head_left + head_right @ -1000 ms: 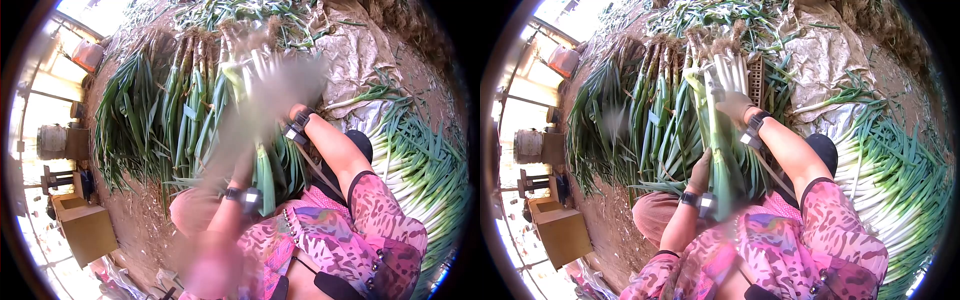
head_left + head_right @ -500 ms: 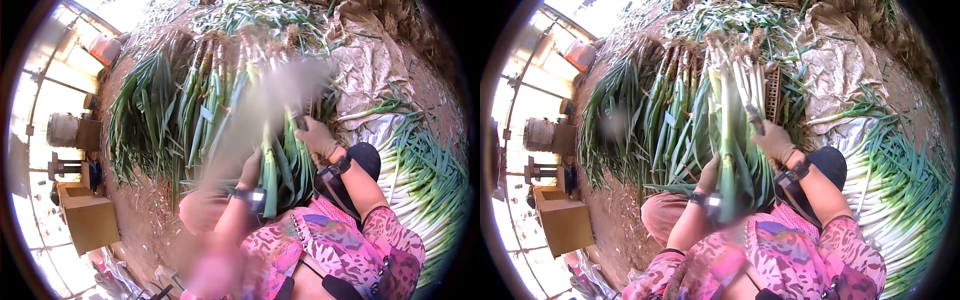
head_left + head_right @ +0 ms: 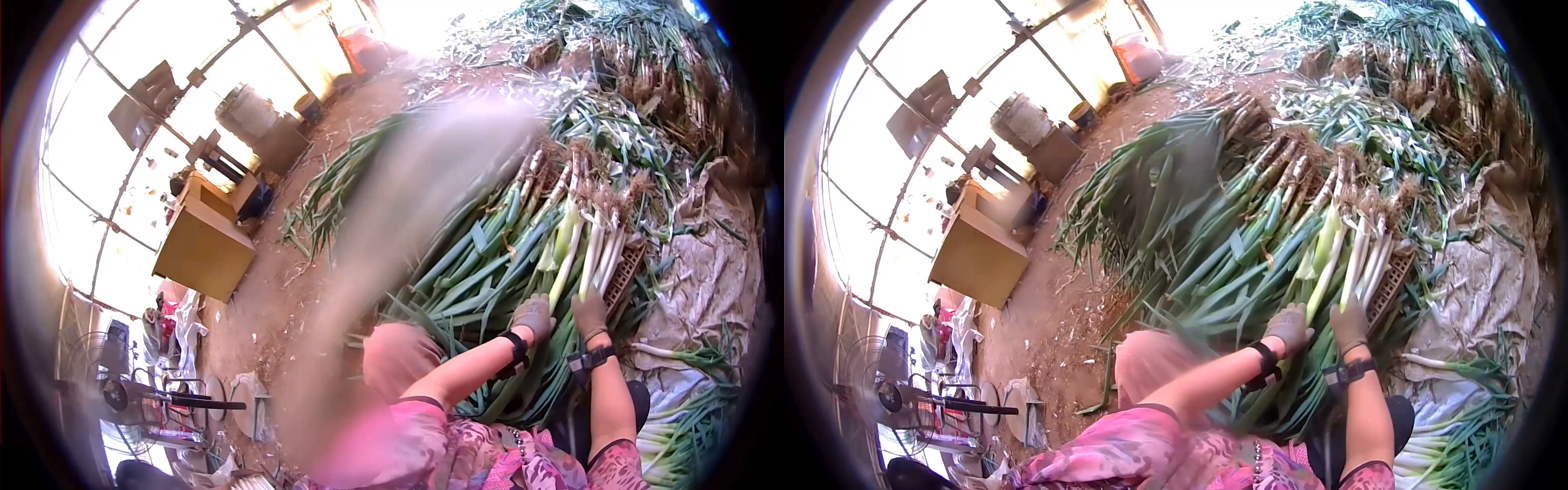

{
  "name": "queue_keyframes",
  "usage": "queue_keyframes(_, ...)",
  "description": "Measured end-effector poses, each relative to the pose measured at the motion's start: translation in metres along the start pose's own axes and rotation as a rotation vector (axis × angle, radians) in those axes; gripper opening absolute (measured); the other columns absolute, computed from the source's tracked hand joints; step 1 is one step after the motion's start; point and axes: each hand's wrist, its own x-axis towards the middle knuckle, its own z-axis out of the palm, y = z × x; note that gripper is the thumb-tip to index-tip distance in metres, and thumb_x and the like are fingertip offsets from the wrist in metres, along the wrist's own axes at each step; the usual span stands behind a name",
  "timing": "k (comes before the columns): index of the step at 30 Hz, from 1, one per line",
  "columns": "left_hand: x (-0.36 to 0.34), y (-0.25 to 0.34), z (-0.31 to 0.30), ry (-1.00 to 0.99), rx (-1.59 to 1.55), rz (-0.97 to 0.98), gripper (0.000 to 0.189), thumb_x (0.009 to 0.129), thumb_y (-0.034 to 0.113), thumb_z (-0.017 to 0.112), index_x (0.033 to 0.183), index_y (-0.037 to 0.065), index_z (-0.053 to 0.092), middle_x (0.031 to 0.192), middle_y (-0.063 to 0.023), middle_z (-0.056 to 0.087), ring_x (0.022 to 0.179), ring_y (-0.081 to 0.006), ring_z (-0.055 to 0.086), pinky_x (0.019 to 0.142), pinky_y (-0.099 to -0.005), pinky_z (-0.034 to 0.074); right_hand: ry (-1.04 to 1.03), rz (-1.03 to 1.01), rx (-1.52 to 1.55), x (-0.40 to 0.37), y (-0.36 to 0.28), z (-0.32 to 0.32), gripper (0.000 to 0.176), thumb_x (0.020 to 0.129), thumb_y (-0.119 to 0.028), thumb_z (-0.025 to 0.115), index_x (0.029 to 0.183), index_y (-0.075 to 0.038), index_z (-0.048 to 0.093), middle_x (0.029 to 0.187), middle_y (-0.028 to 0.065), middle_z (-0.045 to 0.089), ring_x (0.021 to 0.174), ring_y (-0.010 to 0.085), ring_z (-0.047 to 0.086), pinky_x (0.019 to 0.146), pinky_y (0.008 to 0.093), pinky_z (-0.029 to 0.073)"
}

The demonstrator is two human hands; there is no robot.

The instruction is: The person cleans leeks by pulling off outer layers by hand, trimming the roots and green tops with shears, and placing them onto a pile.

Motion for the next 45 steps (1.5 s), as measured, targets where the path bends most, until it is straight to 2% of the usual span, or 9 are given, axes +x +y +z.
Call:
queue_keyframes(6, 0.021, 0.000, -0.002, -0.001, -0.155, -0.055, 0.051, 0.081, 0.027, 0.070, 0.122, -0.001, 0.056, 0.116, -0.0252, 0.066, 0.105, -0.0404, 0.066, 0.089, -0.0462, 0.054, -0.002, 0.088, 0.285, 0.042, 0.022, 0.038, 0.063, 0.081, -0.026, 0.076, 0.126, 0.011, 0.051, 0.116, 0.0334, 0.064, 0.112, 0.0467, 0.062, 0.096, 0.0450, 0.049)
queue_keyframes(11, 0.043, -0.015, -0.007, -0.086, -0.714, -0.054, 0.049, 0.079, 0.027, 0.070, 0.116, -0.003, 0.060, 0.094, -0.0162, 0.068, 0.086, -0.0236, 0.065, 0.079, -0.0353, 0.052, 0.067, 0.012, 0.511, 0.056, 0.030, 0.049, 0.042, 0.082, -0.025, 0.071, 0.110, 0.005, 0.064, 0.100, 0.0267, 0.069, 0.094, 0.0417, 0.067, 0.085, 0.0452, 0.051)
queue_keyframes(19, 0.003, 0.014, -0.072, -0.272, -1.149, 0.284, 0.079, 0.085, 0.019, 0.075, 0.151, 0.004, 0.035, 0.121, -0.0060, 0.058, 0.102, -0.0138, 0.057, 0.089, -0.0299, 0.050, 0.115, -0.218, 0.777, 0.019, -0.070, -0.031, 0.040, 0.095, -0.028, 0.058, 0.120, 0.003, 0.060, 0.098, 0.0180, 0.068, 0.087, 0.0298, 0.065, 0.081, 0.0387, 0.051)
queue_keyframes(24, -0.015, 0.032, -0.057, -0.236, -1.171, 0.404, 0.071, 0.085, 0.026, 0.079, 0.143, 0.003, 0.044, 0.123, -0.0063, 0.060, 0.104, -0.0142, 0.059, 0.088, -0.0302, 0.051, -0.065, -0.098, 1.156, 0.006, -0.093, -0.074, 0.040, 0.106, -0.033, 0.049, 0.123, 0.003, 0.058, 0.102, 0.0071, 0.065, 0.090, 0.0153, 0.060, 0.082, 0.0300, 0.050)
queue_keyframes(28, 0.003, 0.019, -0.051, -0.308, -1.082, 0.241, 0.040, 0.088, 0.029, 0.078, 0.113, 0.002, 0.065, 0.099, -0.0024, 0.067, 0.090, -0.0125, 0.061, 0.082, -0.0299, 0.051, 0.129, -0.356, 0.664, 0.021, -0.058, -0.064, 0.035, 0.105, -0.022, 0.047, 0.127, 0.002, 0.058, 0.120, 0.0187, 0.063, 0.111, 0.0282, 0.060, 0.094, 0.0393, 0.049)
queue_keyframes(30, 0.008, 0.006, -0.048, -0.284, -1.056, 0.177, 0.035, 0.090, 0.030, 0.075, 0.109, 0.002, 0.067, 0.097, -0.0033, 0.067, 0.089, -0.0115, 0.060, 0.082, -0.0297, 0.051, -0.033, 0.134, 0.816, 0.040, -0.034, -0.068, 0.032, 0.102, -0.019, 0.049, 0.125, 0.002, 0.059, 0.131, 0.0257, 0.060, 0.122, 0.0375, 0.059, 0.100, 0.0464, 0.047)
queue_keyframes(33, 0.015, -0.023, -0.033, -0.261, -0.968, 0.186, 0.038, 0.091, 0.033, 0.073, 0.112, 0.002, 0.068, 0.095, -0.0054, 0.067, 0.087, -0.0129, 0.061, 0.081, -0.0323, 0.052, 0.248, 0.239, 0.074, 0.058, 0.035, -0.034, 0.041, 0.092, -0.029, 0.063, 0.120, 0.001, 0.060, 0.120, 0.0279, 0.066, 0.114, 0.0433, 0.063, 0.096, 0.0492, 0.050)
queue_keyframes(36, 0.012, -0.033, -0.039, -0.191, -1.006, 0.114, 0.038, 0.092, 0.032, 0.071, 0.112, 0.001, 0.068, 0.095, -0.0060, 0.067, 0.088, -0.0140, 0.062, 0.082, -0.0333, 0.052, 0.017, 0.316, -0.063, 0.055, 0.085, 0.032, 0.051, 0.084, -0.036, 0.072, 0.118, 0.000, 0.060, 0.114, 0.0281, 0.068, 0.111, 0.0445, 0.065, 0.094, 0.0497, 0.051)
queue_keyframes(45, -0.007, -0.048, -0.069, -0.173, -0.993, 0.089, 0.034, 0.094, 0.031, 0.067, 0.112, 0.002, 0.068, 0.096, -0.0056, 0.066, 0.088, -0.0126, 0.063, 0.083, -0.0330, 0.053, 0.179, 0.026, 0.337, 0.043, 0.017, -0.010, 0.045, 0.092, -0.040, 0.069, 0.109, 0.001, 0.063, 0.089, 0.0214, 0.069, 0.081, 0.0369, 0.067, 0.075, 0.0448, 0.051)
